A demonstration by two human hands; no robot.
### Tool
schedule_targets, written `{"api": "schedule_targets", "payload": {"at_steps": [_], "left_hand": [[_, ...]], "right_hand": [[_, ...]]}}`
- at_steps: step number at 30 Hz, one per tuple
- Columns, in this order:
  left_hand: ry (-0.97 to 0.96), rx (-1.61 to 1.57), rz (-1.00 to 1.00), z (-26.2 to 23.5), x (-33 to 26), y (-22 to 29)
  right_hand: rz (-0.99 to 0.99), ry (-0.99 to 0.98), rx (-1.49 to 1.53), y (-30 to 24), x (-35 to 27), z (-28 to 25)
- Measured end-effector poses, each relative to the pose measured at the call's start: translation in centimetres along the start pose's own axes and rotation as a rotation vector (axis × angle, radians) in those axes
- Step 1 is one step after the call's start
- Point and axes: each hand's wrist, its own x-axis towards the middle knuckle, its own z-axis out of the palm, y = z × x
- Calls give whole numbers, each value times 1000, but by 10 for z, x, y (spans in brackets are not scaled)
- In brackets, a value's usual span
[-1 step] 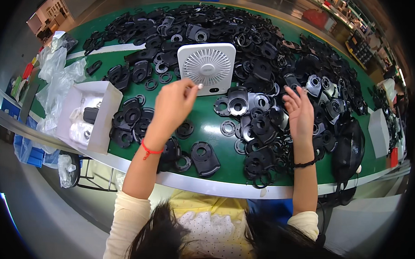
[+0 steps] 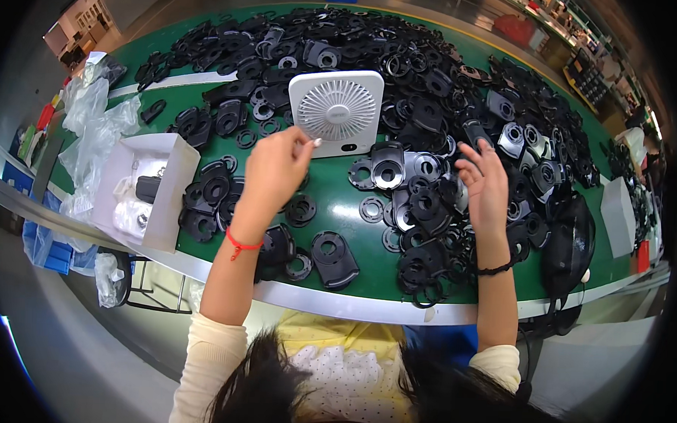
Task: The recorder is manually assembling small white components into black plastic housings on an assembly line.
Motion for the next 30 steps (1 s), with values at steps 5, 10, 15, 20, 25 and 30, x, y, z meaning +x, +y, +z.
{"api": "schedule_targets", "payload": {"at_steps": [5,10,15,20,25,30], "left_hand": [[35,396,-3,-12,-3,-27],[-274,381,-117,-7,-10,-21],[-367,396,-77,-7,-14,-10],[-493,218,-76,-28,-8,-6],[-501,34,-92,-49,-5,-6],[-802,-472,-312,-47,-3,7]], "right_hand": [[-307,-535,-713,21,-42,33],[-689,-906,-1273,35,-74,48],[-659,-797,-1326,52,-69,39],[-674,-833,-1312,46,-68,40],[-643,-835,-1246,48,-66,44],[-554,-719,-1067,42,-68,48]]}}
